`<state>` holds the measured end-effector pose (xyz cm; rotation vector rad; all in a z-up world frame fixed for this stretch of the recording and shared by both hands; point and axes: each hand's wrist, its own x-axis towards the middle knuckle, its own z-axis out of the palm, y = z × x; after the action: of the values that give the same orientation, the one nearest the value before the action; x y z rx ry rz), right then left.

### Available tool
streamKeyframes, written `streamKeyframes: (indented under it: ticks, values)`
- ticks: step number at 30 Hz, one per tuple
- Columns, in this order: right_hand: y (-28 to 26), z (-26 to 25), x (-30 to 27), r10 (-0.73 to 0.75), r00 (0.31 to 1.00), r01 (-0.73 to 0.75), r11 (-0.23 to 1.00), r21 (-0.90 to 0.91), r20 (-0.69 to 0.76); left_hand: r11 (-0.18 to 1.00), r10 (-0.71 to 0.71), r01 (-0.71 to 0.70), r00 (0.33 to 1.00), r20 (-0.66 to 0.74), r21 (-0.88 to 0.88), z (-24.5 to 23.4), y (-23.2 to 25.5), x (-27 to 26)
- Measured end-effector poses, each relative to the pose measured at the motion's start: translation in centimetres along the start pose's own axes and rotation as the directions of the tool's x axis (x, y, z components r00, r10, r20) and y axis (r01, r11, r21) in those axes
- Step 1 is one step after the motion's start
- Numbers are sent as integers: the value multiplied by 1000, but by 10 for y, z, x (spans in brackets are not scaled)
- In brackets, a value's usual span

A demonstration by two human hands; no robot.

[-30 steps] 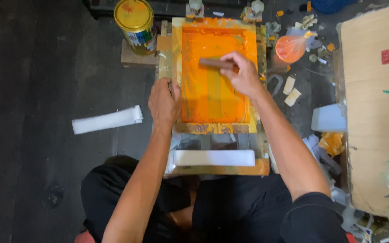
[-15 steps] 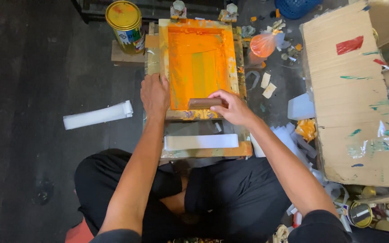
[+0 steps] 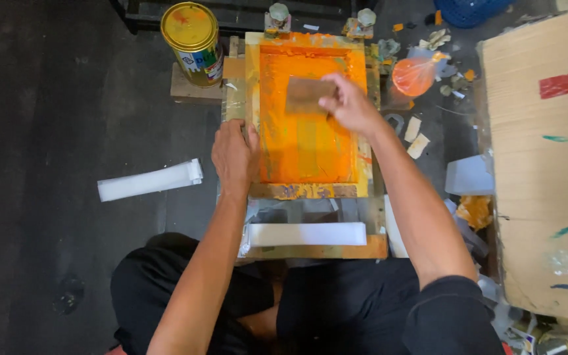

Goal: The person sits on the floor and uses a squeegee to spread orange ink across a screen printing frame. They repeatedly pull the squeegee across the screen to coat it with ink, then lift the frame to reveal a white sheet of paper underneath.

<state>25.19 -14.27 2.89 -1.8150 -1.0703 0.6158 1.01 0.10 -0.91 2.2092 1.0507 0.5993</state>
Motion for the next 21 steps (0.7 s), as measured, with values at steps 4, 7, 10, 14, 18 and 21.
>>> streamKeyframes:
  ticks: [4,7,10,14,18,21]
  values:
    - [-15,5,10,74,995,-81,990,-115,-67,999,40,-40,999,-22,11,1,-2,2]
    - [10,15,-18,-182,977,165,976,-143,-114,1000,1,-1,1000,6,-19,-3,2,-1]
    - [3,27,-64,-235,969,213,951,-224,-73,998,55,-55,998,-1,3,2,-6,-3]
    - [-28,36,-125,-94,995,87,967,-241,-17,997,68,-67,997,-27,42,4,-10,-8]
    - [-54,32,-149,85,995,-77,987,-140,53,995,98,-96,994,-48,33,-1,-6,-13]
    - [-69,27,-145,171,981,-155,977,-149,97,994,102,-98,993,-65,54,-3,-3,-14]
